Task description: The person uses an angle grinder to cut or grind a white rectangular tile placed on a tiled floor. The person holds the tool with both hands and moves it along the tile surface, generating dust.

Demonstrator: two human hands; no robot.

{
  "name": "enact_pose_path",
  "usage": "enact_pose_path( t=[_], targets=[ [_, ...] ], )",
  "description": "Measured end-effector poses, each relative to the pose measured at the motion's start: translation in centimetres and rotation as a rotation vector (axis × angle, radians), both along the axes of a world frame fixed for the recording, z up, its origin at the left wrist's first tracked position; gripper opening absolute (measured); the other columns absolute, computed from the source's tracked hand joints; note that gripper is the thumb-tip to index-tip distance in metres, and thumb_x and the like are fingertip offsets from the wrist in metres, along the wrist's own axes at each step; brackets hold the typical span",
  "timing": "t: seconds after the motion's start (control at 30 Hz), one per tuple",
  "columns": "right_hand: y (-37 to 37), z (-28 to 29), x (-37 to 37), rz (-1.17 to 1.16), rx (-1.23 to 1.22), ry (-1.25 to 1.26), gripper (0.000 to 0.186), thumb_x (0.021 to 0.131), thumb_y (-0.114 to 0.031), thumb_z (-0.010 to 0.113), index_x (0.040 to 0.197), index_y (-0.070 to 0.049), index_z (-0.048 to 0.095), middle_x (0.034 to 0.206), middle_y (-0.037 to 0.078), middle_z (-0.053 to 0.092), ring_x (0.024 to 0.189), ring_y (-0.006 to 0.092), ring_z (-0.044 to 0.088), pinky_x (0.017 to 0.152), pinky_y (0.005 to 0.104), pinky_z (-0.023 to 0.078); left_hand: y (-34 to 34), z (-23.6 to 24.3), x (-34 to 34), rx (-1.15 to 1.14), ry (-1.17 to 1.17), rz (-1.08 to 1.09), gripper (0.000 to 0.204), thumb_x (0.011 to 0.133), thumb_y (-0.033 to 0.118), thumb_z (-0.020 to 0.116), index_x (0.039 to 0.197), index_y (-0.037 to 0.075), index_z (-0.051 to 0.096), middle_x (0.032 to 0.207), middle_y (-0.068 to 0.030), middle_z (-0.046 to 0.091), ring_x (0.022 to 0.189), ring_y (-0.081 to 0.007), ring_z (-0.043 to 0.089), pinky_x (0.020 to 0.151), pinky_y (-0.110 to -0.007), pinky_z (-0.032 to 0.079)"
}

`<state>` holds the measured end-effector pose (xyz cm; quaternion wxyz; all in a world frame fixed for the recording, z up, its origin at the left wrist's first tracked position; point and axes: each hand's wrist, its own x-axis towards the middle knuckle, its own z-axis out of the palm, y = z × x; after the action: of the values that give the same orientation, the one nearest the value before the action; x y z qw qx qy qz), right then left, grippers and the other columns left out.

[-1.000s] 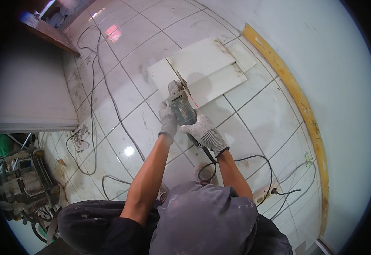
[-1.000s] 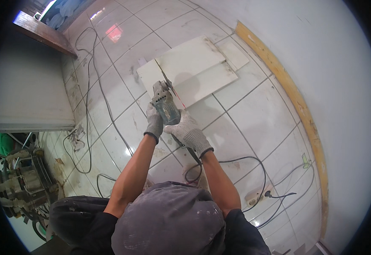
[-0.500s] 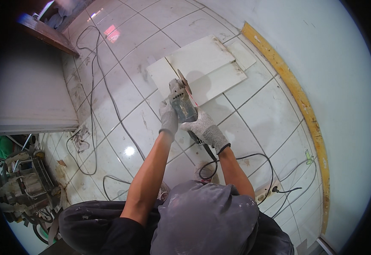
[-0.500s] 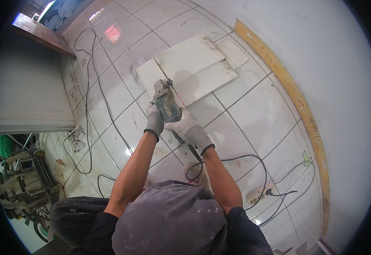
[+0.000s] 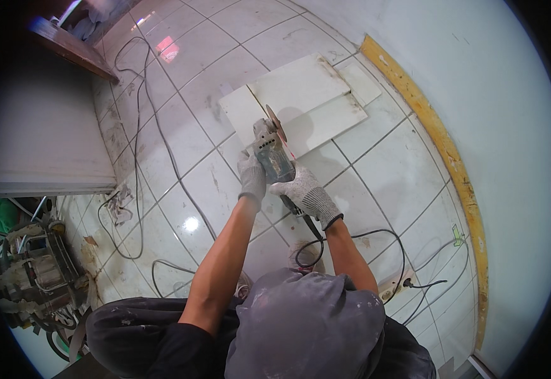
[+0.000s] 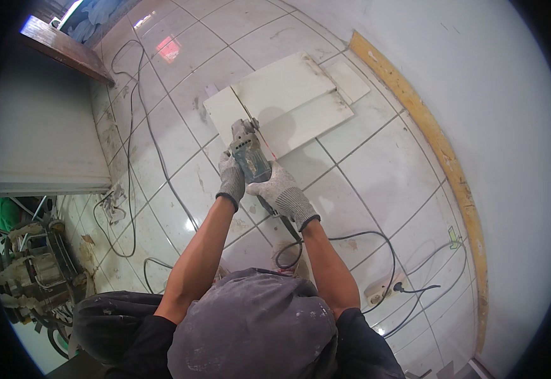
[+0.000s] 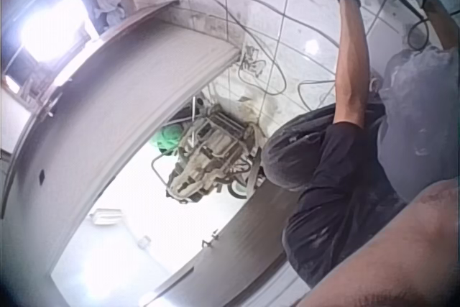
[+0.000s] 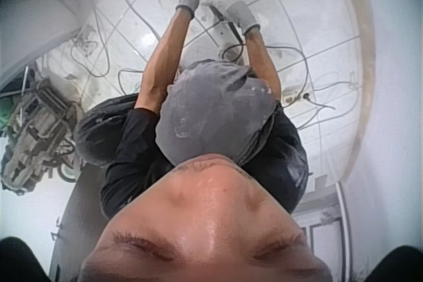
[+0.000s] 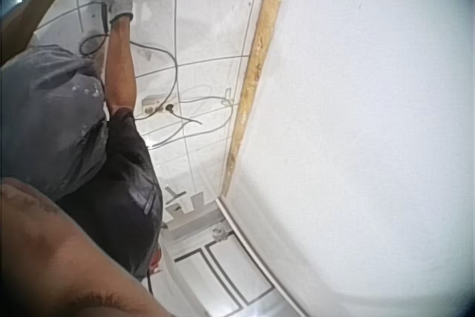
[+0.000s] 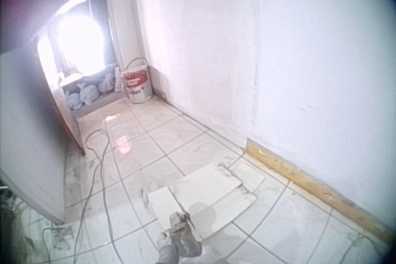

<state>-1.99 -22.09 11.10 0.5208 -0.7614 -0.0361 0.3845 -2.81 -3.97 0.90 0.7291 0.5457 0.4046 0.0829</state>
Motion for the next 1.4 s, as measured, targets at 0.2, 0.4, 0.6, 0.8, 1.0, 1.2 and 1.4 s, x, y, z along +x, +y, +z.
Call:
enact_pose_path(
  t=[0.2, 0.4, 0.6, 0.8, 1.0, 1.2, 1.4],
  targets=[
    [-0.3, 0.2, -0.1, -0.002, -0.02, -0.007, 0.063, 0.086, -0.032, 0.09, 0.133, 0.005, 0.068, 0.098, 0.009, 0.077, 0.085, 0.0169, 0.073, 0.081, 0.0362, 0.061, -1.0, 1.9, -0.1, -0.029, 0.024, 0.011, 0.051, 0.112, 0.04, 0.074, 0.137, 0.0, 0.056, 0.115, -0.0124, 0.073, 0.096, -0.0196, 0.078, 0.08, -0.034, 0.068],
    [-0.2, 0.6, 0.1, -0.002, -0.003, 0.029, 0.063, 0.086, -0.032, 0.089, 0.133, 0.004, 0.068, 0.098, 0.009, 0.077, 0.085, 0.017, 0.073, 0.081, 0.0361, 0.061, -0.4, 0.6, 0.1, -0.035, 0.008, 0.022, 0.05, 0.113, 0.04, 0.071, 0.139, 0.0, 0.056, 0.117, -0.0132, 0.073, 0.097, -0.0208, 0.078, 0.081, -0.035, 0.069],
    [-0.1, 0.1, -0.1, -0.025, 0.027, 0.01, 0.062, 0.084, -0.031, 0.09, 0.131, 0.005, 0.069, 0.097, 0.009, 0.076, 0.085, 0.0171, 0.073, 0.08, 0.0359, 0.06, -0.3, -0.8, 0.0, -0.056, -0.057, 0.044, 0.044, 0.114, 0.035, 0.07, 0.14, 0.001, 0.057, 0.117, -0.0125, 0.073, 0.098, -0.021, 0.078, 0.082, -0.036, 0.068],
    [-0.1, -0.2, 0.0, -0.011, 0.023, 0.032, 0.063, 0.083, -0.031, 0.091, 0.13, 0.005, 0.069, 0.097, 0.01, 0.076, 0.085, 0.018, 0.073, 0.081, 0.0357, 0.061, 0.2, -1.6, 0.0, -0.024, -0.039, 0.036, 0.04, 0.114, 0.033, 0.07, 0.137, 0.001, 0.059, 0.115, -0.0122, 0.075, 0.098, -0.0205, 0.079, 0.081, -0.036, 0.068],
    [-0.2, -0.8, 0.2, -0.007, 0.003, 0.005, 0.068, 0.082, -0.032, 0.092, 0.133, 0.005, 0.068, 0.103, 0.011, 0.077, 0.088, 0.0187, 0.074, 0.083, 0.036, 0.061, -0.6, -0.1, -0.2, -0.036, -0.076, 0.016, 0.037, 0.115, 0.032, 0.068, 0.135, 0.002, 0.059, 0.116, -0.0122, 0.075, 0.098, -0.0205, 0.079, 0.081, -0.036, 0.068],
    [-0.1, -0.8, 0.3, 0.004, 0.006, 0.018, 0.072, 0.082, -0.033, 0.093, 0.137, 0.006, 0.066, 0.108, 0.012, 0.078, 0.092, 0.0199, 0.074, 0.086, 0.0366, 0.062, -0.6, 0.2, -0.1, -0.034, -0.066, 0.033, 0.031, 0.118, 0.029, 0.063, 0.134, 0.002, 0.059, 0.116, -0.0123, 0.075, 0.096, -0.021, 0.079, 0.081, -0.036, 0.068],
    [0.0, -1.1, 0.4, 0.006, -0.001, 0.03, 0.072, 0.083, -0.033, 0.093, 0.137, 0.006, 0.066, 0.108, 0.012, 0.078, 0.093, 0.0201, 0.074, 0.087, 0.0368, 0.062, 0.1, -0.7, 0.0, -0.025, -0.029, 0.021, 0.034, 0.117, 0.031, 0.064, 0.134, 0.002, 0.059, 0.115, -0.0121, 0.075, 0.096, -0.0205, 0.079, 0.081, -0.036, 0.068]
  ],
)
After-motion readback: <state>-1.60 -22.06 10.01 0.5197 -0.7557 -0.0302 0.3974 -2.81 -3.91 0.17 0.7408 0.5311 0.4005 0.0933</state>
